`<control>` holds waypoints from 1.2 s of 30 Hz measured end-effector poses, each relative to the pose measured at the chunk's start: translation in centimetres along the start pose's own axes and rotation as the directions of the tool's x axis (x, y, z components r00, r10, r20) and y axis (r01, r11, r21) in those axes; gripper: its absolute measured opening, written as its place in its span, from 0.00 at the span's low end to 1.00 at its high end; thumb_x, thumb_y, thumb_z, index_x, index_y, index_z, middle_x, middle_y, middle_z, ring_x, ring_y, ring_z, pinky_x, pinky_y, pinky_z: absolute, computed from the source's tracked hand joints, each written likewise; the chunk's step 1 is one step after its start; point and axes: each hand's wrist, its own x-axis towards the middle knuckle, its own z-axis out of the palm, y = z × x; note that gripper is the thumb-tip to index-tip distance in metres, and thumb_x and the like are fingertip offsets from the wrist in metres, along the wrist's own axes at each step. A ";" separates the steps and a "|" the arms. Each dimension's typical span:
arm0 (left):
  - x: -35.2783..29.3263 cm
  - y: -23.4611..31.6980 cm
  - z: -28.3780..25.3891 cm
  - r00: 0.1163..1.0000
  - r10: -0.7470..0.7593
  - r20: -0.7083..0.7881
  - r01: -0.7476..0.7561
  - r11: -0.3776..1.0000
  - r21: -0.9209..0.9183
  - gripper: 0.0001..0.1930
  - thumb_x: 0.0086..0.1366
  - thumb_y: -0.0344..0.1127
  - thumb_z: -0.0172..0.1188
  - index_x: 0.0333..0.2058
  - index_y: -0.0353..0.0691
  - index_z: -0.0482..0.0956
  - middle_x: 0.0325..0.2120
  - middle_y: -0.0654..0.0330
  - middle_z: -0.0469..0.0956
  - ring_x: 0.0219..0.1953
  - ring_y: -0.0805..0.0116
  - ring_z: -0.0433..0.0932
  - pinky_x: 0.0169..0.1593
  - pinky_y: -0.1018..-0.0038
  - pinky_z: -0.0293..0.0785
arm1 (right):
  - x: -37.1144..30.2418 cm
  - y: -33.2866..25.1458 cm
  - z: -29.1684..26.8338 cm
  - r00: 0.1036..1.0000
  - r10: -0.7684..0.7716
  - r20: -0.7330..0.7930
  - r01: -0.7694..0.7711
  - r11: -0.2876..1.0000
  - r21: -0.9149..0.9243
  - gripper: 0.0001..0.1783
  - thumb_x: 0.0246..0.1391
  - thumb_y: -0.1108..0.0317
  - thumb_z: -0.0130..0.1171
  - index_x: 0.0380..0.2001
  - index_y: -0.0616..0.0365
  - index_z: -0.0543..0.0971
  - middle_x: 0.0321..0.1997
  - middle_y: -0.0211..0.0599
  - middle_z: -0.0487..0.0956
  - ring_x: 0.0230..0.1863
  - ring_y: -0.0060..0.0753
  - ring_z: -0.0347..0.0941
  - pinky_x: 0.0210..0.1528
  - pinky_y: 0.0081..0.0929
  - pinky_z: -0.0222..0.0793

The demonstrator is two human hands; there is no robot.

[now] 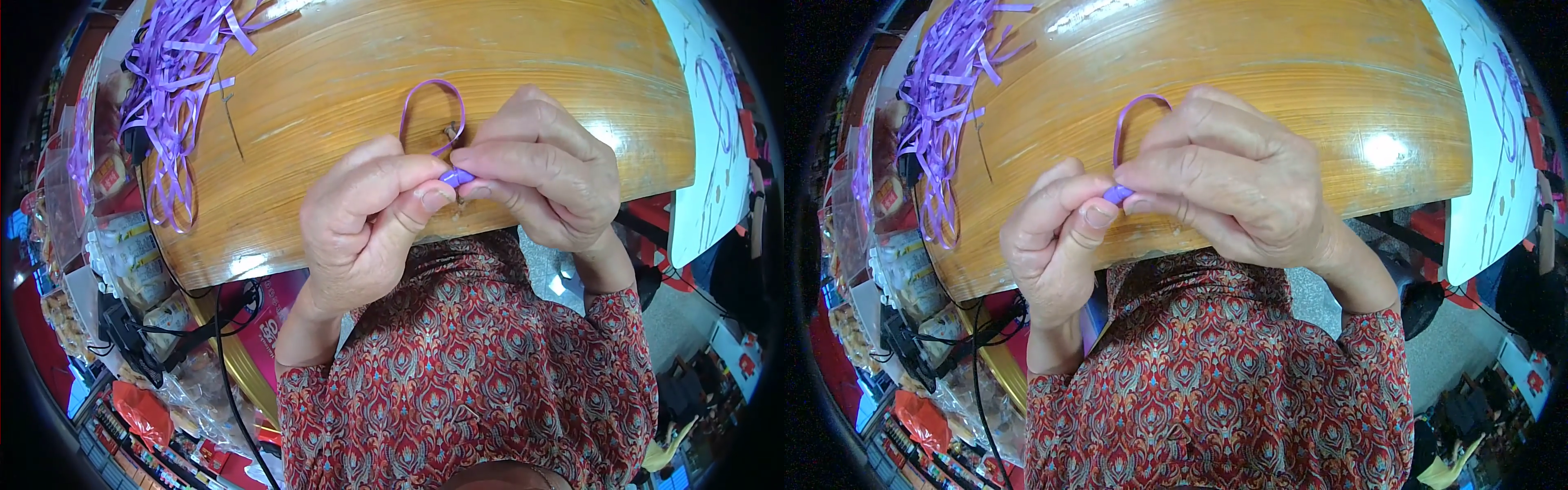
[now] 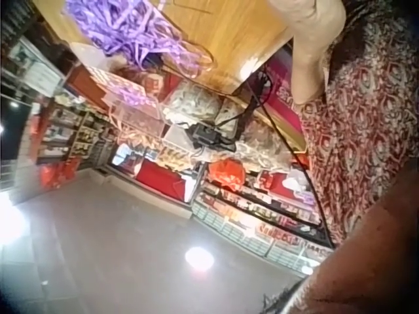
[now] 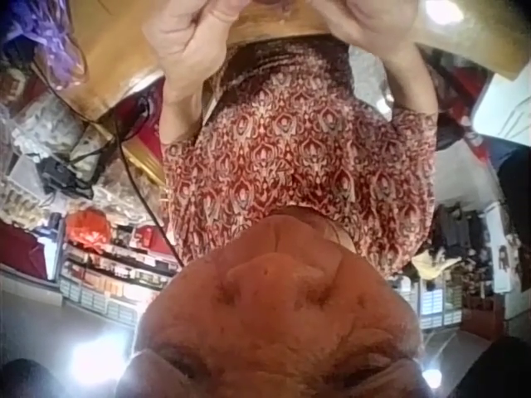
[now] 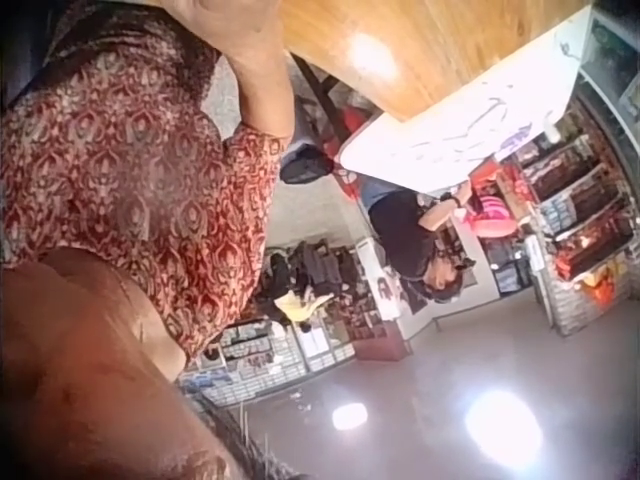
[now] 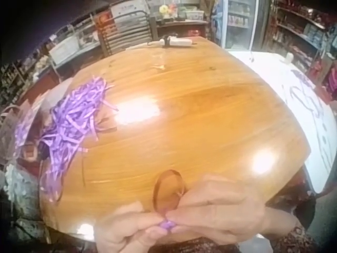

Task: Tying knots or bows using purple ribbons at a table.

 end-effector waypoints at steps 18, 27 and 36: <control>-0.7 -0.1 0.3 0.998 0.057 0.008 -0.057 0.998 0.030 0.06 0.55 0.29 0.63 0.29 0.32 0.78 0.16 0.62 0.68 0.17 0.74 0.62 0.20 0.78 0.56 | -0.5 -0.9 0.6 0.998 0.044 0.035 -0.044 0.999 0.006 0.12 0.38 0.72 0.66 0.29 0.64 0.77 0.25 0.39 0.77 0.22 0.31 0.70 0.22 0.25 0.61; -1.5 -1.3 2.2 0.986 -0.126 -0.114 0.081 0.938 -0.336 0.06 0.61 0.29 0.57 0.30 0.31 0.77 0.21 0.63 0.72 0.23 0.76 0.66 0.28 0.81 0.62 | -0.2 -0.1 0.6 0.995 0.061 0.075 -0.063 0.998 0.022 0.19 0.38 0.68 0.67 0.34 0.67 0.78 0.27 0.42 0.77 0.25 0.36 0.73 0.26 0.26 0.66; -1.4 -0.8 2.0 0.969 -0.193 -0.156 0.129 0.929 -0.348 0.06 0.62 0.29 0.56 0.31 0.30 0.77 0.22 0.63 0.71 0.25 0.77 0.67 0.30 0.81 0.63 | 0.2 -0.5 -0.1 0.998 0.050 -0.027 -0.051 0.998 -0.038 0.25 0.33 0.69 0.69 0.40 0.67 0.77 0.32 0.42 0.78 0.28 0.35 0.74 0.27 0.24 0.67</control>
